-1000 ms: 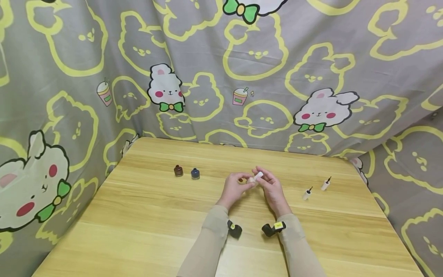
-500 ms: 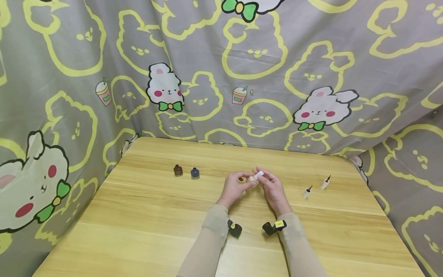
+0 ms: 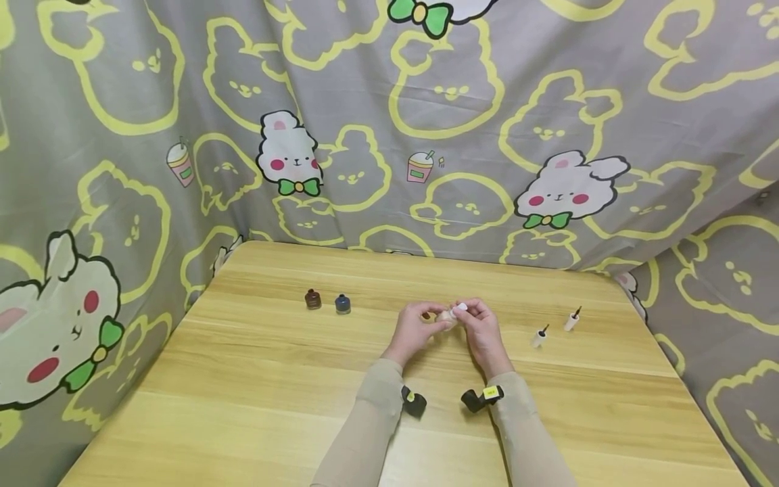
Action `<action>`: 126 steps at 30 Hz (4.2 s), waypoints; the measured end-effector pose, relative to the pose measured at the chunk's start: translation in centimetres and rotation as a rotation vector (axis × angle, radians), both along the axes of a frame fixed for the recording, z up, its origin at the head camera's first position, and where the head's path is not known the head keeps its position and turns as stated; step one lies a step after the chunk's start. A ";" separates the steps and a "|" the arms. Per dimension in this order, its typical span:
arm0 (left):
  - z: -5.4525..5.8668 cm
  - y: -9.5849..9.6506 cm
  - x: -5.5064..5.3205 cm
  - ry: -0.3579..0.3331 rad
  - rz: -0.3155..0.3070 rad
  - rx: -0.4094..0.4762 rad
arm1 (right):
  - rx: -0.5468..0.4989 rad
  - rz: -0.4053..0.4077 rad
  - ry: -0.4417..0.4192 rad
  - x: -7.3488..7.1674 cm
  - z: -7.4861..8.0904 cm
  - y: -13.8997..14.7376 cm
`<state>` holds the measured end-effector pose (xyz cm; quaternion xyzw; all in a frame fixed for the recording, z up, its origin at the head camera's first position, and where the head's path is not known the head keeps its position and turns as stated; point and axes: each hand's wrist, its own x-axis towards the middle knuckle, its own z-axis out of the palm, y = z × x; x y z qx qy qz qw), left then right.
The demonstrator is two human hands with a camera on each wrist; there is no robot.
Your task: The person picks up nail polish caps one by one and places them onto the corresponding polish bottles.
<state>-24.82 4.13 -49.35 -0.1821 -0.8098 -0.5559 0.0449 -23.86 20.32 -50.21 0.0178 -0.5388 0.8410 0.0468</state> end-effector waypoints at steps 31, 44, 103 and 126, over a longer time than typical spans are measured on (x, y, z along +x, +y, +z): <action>0.0 -0.1 0.0 -0.036 0.018 -0.005 | 0.009 0.075 0.025 0.1 -0.1 0.1; 0.0 -0.2 0.0 -0.046 0.035 0.011 | 0.008 0.109 0.020 0.0 -0.1 0.3; 0.1 0.0 0.0 -0.084 0.055 0.022 | 0.009 0.083 0.032 0.1 0.2 0.2; -0.1 0.1 0.0 -0.050 0.027 0.013 | -0.006 -0.029 -0.002 -0.2 0.0 0.0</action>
